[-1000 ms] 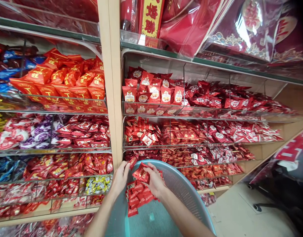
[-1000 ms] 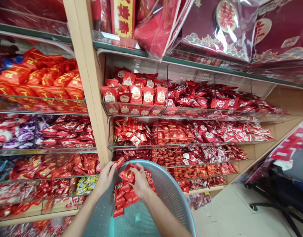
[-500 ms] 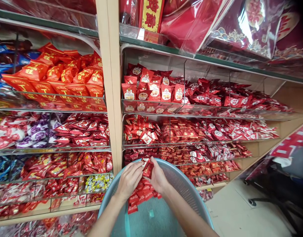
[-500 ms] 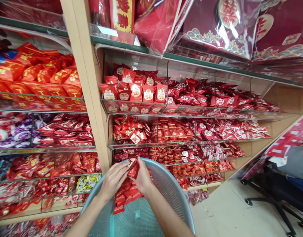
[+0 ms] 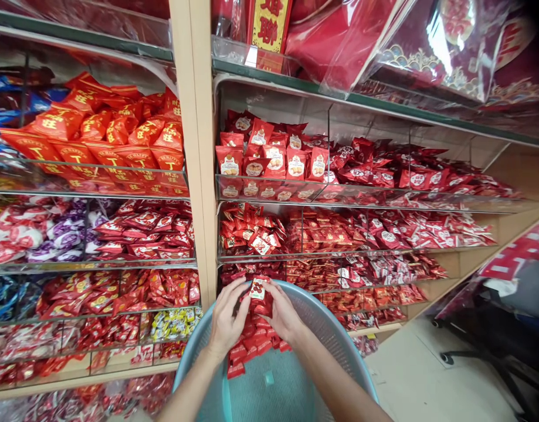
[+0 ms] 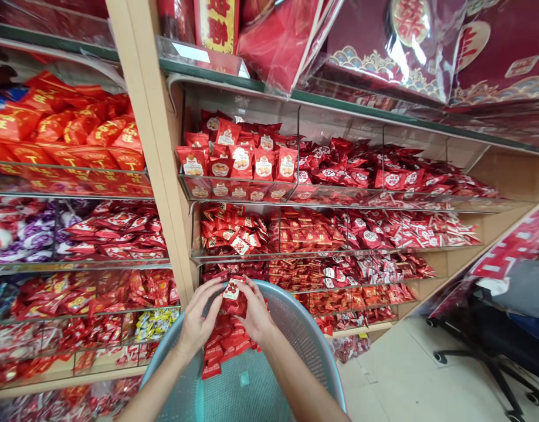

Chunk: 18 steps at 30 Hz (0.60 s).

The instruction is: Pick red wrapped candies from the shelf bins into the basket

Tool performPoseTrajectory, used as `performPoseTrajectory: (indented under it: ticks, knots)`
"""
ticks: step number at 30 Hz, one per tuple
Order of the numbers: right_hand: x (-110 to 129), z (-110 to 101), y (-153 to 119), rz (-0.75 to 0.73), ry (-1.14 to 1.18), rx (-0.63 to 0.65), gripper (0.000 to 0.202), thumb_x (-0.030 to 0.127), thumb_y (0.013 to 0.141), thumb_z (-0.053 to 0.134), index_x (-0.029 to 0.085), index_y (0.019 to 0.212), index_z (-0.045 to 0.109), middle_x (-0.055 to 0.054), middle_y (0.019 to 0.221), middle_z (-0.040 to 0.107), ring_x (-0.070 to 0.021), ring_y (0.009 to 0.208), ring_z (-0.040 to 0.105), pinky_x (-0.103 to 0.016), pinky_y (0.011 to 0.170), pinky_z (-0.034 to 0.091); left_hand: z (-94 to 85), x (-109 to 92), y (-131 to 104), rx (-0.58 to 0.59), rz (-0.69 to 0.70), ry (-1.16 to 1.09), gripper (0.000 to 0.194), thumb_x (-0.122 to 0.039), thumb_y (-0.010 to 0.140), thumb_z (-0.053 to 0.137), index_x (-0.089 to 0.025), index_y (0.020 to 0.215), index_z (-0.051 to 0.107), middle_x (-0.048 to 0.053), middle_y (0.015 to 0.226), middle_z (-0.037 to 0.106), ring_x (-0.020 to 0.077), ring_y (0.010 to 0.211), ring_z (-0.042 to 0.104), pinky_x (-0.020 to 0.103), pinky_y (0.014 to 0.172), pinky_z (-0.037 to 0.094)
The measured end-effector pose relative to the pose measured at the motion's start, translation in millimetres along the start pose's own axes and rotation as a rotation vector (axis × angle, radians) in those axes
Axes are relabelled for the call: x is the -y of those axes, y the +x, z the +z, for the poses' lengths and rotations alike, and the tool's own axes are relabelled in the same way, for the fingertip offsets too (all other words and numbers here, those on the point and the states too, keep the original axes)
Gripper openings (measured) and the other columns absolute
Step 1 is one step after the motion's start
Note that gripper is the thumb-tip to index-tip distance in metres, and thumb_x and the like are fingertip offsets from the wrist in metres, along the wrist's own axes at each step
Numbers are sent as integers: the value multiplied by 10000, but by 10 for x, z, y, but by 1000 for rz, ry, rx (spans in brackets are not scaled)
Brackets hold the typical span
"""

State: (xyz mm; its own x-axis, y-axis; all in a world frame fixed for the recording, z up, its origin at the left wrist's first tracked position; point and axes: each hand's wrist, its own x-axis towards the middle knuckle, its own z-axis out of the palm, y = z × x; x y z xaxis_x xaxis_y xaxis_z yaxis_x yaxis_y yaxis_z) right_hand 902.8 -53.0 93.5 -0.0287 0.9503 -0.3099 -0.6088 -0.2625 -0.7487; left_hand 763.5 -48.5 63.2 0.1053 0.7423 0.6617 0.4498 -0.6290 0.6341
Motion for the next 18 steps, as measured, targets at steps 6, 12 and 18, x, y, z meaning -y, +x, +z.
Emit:
performPoseTrajectory:
  ticks: [6, 12, 18]
  knots:
    - [-51, -3, 3, 6, -26, 52, 424, 363, 658, 685, 307, 1036, 501, 32, 932, 662, -141, 769, 610, -260, 652, 440, 56, -3, 60, 61, -392, -364, 380, -397, 871, 379, -215, 1182, 500, 52, 1197, 571, 159, 1100, 528, 304, 964, 408]
    - [-94, -3, 3, 52, -3, 82, 539, 323, 661, 679, 301, 1143, 439, 8, 950, 661, -165, 800, 626, -290, 675, 470, 149, 16, 65, 139, -587, -580, 579, -413, 741, 593, -216, 1257, 421, 66, 1242, 542, 171, 1132, 506, 294, 945, 420]
    - [-55, -28, 29, 59, 88, 181, 563, 224, 695, 645, 282, 1190, 384, -12, 991, 657, -168, 862, 631, -318, 721, 490, 105, 27, 69, 132, -806, -860, 526, -424, 721, 609, -220, 1186, 469, 68, 1120, 610, 150, 850, 631, 218, 639, 505]
